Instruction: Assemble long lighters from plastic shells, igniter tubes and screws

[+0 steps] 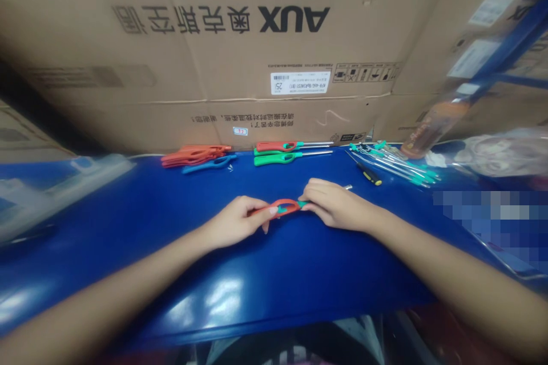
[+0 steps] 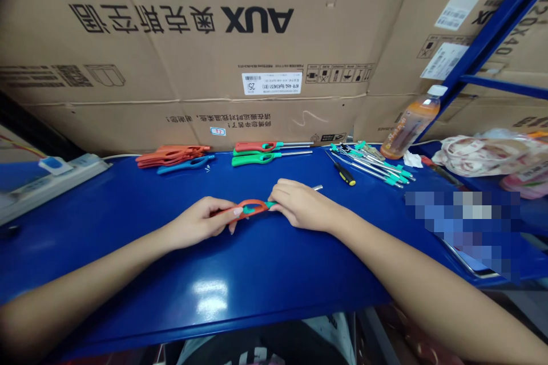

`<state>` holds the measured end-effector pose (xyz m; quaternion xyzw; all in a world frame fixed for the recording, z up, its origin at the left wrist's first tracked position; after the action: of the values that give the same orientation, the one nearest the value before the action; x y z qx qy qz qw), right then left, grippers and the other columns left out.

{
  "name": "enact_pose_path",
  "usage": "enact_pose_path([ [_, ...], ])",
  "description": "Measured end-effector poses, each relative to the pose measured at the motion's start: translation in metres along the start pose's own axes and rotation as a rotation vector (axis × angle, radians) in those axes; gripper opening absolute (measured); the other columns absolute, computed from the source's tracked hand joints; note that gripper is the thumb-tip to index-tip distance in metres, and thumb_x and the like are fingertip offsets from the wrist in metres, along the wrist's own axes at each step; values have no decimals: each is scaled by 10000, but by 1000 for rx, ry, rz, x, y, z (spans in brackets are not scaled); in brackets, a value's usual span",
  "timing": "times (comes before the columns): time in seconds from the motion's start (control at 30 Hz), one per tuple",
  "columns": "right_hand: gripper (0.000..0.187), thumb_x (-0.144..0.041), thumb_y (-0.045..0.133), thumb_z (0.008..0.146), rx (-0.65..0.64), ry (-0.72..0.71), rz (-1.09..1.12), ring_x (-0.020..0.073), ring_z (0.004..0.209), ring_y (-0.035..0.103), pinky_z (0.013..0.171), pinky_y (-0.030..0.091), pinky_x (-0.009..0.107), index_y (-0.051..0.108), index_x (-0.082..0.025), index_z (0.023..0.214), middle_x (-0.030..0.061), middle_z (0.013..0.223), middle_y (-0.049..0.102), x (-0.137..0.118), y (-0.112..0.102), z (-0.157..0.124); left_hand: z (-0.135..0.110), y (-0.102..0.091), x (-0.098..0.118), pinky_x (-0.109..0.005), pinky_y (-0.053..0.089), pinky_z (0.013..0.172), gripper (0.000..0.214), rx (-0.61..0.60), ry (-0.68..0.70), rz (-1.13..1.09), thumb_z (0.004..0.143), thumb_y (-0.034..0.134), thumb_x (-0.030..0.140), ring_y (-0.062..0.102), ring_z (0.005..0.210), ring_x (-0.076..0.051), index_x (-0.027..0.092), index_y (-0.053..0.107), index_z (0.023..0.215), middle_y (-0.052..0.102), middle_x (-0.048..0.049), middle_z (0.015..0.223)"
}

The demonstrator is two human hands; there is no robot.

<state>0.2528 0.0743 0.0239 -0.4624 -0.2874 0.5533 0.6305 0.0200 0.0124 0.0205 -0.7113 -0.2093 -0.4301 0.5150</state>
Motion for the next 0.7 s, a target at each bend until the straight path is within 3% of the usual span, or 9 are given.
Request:
enact_pose_path([
  [0.07,149,-225,512,1006,-18,33,5,216,840,557,747,502,345,633,-144,978,98,885,642,1,3,1,-3,-3,6,-254,438,616,457,64,151,223,1001,467,497,563,627,-141,154,717,831,646,-29,690],
  [0.13,107,-230,539,993,-54,98,24,214,852,563,745,496,341,616,-161,963,89,901,638,3,4,2,-5,-4,8,-294,487,746,370,106,269,384,1025,447,413,631,786,-184,177,731,1042,705,-60,872],
  [0.2,62,-225,570,973,-90,176,50,207,857,569,736,486,328,592,-174,944,77,917,631,10,4,1,-5,-5,6,-330,510,859,360,124,334,452,1038,424,354,655,936,-211,187,677,1232,707,-93,1052],
  [0.3,74,-226,609,941,-122,288,77,186,817,563,691,454,295,558,-188,906,50,901,621,23,-1,-3,0,-6,-5,-373,498,1001,380,153,363,467,1038,433,352,636,1105,-231,178,626,1315,658,-117,1227],
  [0.43,110,-236,648,890,-181,430,94,154,733,539,634,410,265,550,-187,883,21,854,618,38,-13,-11,9,-9,-19,-419,500,1010,394,209,350,548,991,536,399,618,1101,-252,171,645,1294,638,-121,1203],
  [0.6,220,-399,655,877,-386,437,228,157,758,569,681,475,275,611,-184,861,33,871,629,43,-32,-19,13,-9,-24,-447,497,988,357,238,337,558,968,585,392,603,1063,-251,207,672,1261,647,-104,1151],
  [0.7,308,-487,645,870,-371,618,99,192,803,612,709,500,303,630,-188,940,72,957,659,58,-48,-31,12,-3,-24,-445,492,981,367,263,339,533,955,608,401,595,1052,-251,212,668,1265,650,-101,1142],
])
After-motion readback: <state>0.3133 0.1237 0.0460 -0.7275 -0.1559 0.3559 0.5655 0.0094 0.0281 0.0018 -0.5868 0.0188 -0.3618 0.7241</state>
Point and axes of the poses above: each hand's wrist, its own z-axis towards the middle knuckle, its own y-axis out of the palm, x = y × z, the point moved 2 cm from there along z, towards the middle knuckle
